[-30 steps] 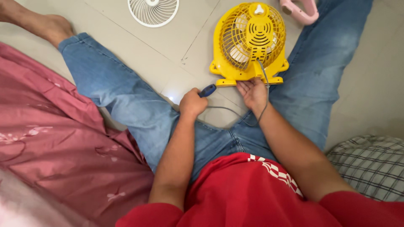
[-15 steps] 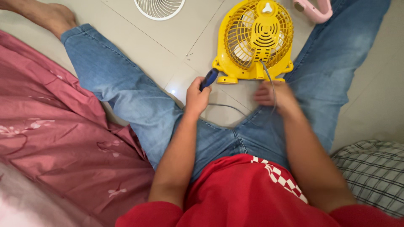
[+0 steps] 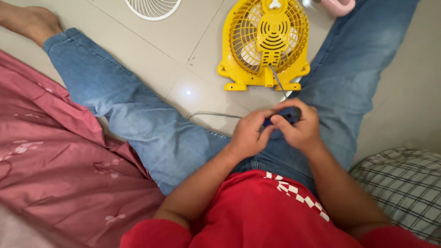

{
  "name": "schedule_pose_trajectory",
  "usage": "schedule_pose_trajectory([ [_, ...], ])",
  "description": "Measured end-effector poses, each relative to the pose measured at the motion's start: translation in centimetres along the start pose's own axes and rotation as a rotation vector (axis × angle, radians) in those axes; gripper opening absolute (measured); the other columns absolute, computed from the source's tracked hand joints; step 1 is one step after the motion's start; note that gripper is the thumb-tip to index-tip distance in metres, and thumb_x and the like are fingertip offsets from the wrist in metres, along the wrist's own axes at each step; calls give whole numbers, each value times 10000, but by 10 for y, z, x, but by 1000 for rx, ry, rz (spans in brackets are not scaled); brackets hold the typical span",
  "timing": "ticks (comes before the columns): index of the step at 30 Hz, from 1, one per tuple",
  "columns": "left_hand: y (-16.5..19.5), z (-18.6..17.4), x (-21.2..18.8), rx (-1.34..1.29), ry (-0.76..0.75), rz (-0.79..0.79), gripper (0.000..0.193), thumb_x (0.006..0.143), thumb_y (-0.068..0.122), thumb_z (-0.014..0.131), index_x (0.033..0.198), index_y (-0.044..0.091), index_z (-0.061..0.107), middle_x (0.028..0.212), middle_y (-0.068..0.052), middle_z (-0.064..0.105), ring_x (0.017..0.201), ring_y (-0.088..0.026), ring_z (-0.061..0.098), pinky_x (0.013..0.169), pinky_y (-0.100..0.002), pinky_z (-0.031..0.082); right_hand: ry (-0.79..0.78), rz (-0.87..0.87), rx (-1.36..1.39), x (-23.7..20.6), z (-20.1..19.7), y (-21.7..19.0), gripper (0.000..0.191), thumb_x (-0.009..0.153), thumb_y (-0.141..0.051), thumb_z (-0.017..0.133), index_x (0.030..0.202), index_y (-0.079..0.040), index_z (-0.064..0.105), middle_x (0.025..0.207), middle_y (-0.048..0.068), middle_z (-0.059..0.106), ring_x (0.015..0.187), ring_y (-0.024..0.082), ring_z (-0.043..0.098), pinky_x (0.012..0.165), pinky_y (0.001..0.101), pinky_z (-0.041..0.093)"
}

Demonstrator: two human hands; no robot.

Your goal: The person lies on the floor and services a small yellow desk fan, using a screwdriver to unscrew the rear housing and manipulate the fan's base and power cord, then reassembles the housing and works on the base components.

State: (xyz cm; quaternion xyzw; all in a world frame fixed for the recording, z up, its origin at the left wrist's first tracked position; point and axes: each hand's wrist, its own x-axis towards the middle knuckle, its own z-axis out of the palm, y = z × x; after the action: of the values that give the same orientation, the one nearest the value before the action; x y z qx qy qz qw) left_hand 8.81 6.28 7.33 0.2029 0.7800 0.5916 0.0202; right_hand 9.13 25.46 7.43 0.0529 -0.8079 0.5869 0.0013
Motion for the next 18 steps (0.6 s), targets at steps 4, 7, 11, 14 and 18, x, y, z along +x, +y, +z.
schedule_pose_trajectory([
  [4,-23,-16,2,214,192,98,494,793,217,842,1184,32,603,1155,-171,652,1070,-370,623,952,-441,488,289,0,340,-4,-24,26,88,1022,-123,702,1037,-60,642,939,99,667,826,177,625,782,312,526],
  [7,-57,-30,12,257,318,-211,376,863,147,831,1171,63,632,1144,-127,666,1044,-310,644,931,-381,531,480,49,821,23,-63,55,273,1084,-298,580,923,-78,578,764,80,583,687,243,561,643,386,491],
  [11,-90,-41,19,320,266,-400,491,779,154,850,1190,37,608,1167,-141,635,1085,-337,625,893,-392,528,313,259,1069,61,-96,88,444,1075,-402,523,795,-58,555,888,114,598,930,284,576,846,446,473],
  [14,-97,-39,21,412,248,-314,511,754,155,854,1206,51,640,1203,-148,625,1127,-363,605,943,-423,516,340,399,1033,77,-85,106,390,950,-423,533,752,-91,581,1196,130,689,1177,285,618,1062,499,471],
  [18,-99,-35,29,423,239,-288,442,799,210,856,1158,67,642,1199,-133,645,1125,-359,619,942,-425,520,399,506,827,90,-71,124,311,919,-392,574,750,-134,617,1418,132,679,1266,253,589,1124,453,393],
])
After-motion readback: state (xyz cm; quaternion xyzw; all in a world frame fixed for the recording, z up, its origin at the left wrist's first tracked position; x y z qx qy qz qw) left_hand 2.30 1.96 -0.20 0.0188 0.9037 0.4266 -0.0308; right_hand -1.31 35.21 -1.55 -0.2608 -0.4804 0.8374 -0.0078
